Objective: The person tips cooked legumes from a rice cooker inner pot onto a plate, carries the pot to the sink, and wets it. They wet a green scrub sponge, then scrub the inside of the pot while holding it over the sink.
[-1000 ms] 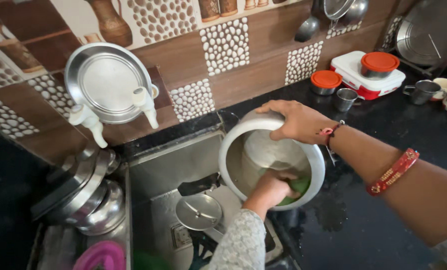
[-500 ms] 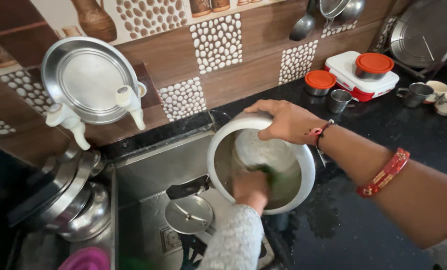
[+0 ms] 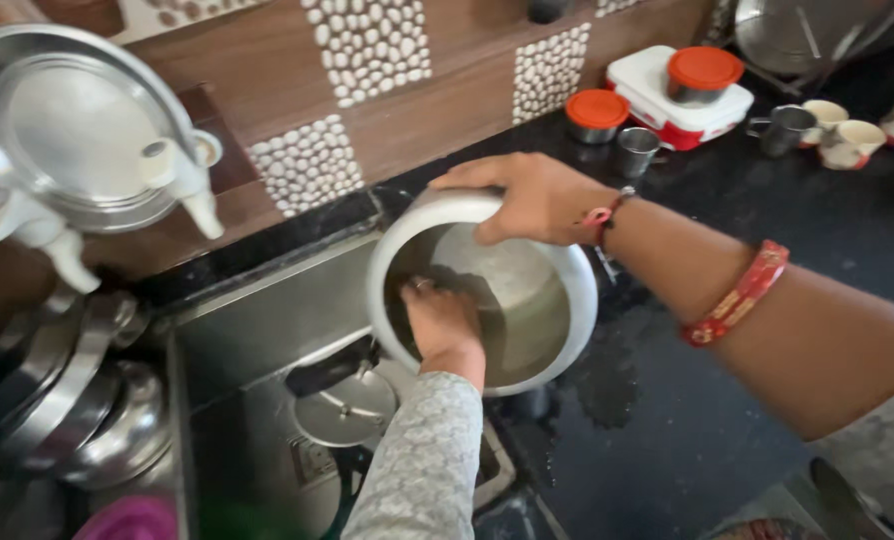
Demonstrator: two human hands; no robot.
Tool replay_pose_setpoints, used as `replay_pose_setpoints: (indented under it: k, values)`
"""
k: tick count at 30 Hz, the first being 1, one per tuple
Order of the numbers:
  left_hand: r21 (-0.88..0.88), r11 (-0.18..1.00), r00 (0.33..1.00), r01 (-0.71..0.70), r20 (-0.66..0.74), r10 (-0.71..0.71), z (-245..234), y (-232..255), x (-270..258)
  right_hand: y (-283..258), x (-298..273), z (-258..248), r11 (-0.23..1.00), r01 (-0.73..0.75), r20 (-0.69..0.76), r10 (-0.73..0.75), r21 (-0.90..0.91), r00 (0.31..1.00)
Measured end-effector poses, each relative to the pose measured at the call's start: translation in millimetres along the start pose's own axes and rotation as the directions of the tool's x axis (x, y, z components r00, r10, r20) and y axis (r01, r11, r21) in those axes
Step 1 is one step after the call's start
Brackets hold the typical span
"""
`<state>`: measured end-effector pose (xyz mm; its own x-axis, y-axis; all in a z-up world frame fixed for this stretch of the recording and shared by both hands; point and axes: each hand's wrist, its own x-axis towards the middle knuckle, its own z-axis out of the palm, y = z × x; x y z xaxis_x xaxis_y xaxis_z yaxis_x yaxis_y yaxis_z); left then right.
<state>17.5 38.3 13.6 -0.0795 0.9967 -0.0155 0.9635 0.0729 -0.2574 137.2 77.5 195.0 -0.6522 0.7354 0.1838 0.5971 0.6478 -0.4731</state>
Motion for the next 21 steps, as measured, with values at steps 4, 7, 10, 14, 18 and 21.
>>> replay_pose_setpoints:
  k: [4, 7, 10, 14, 18, 21]
  values:
    - [-0.767, 0.632, 0.952, 0.11, 0.265, 0.156, -8, 10, -7, 3, -5, 9, 0.996, 0.077, -0.001, -0.077, -0.048, 0.997]
    - [-0.944, 0.311, 0.961, -0.109, -0.02, 0.275, -13, 8, -10, 2, -6, 11, 0.993, 0.107, -0.022, -0.108, -0.048, 0.994]
    - [-0.866, 0.492, 0.957, -0.084, 0.068, 0.283, -16, 3, -11, 3, -10, 6, 1.0, 0.006, -0.011, -0.006, 0.0, 1.0]
    - [-0.104, 0.991, 0.995, -0.081, 0.043, 0.086, -15, -1, -19, 2, -16, 2, 1.0, 0.0, -0.011, 0.0, 0.029, 1.0]
    - [-0.7, 0.713, 0.977, -0.049, 0.113, 0.178, -14, 13, -22, 1, -14, 5, 0.997, 0.075, -0.037, -0.076, -0.017, 0.996]
    - [-0.695, 0.719, 0.969, 0.011, 0.184, 0.164, -10, 21, -27, 3, -15, 9, 0.998, 0.063, -0.029, -0.064, -0.018, 0.998]
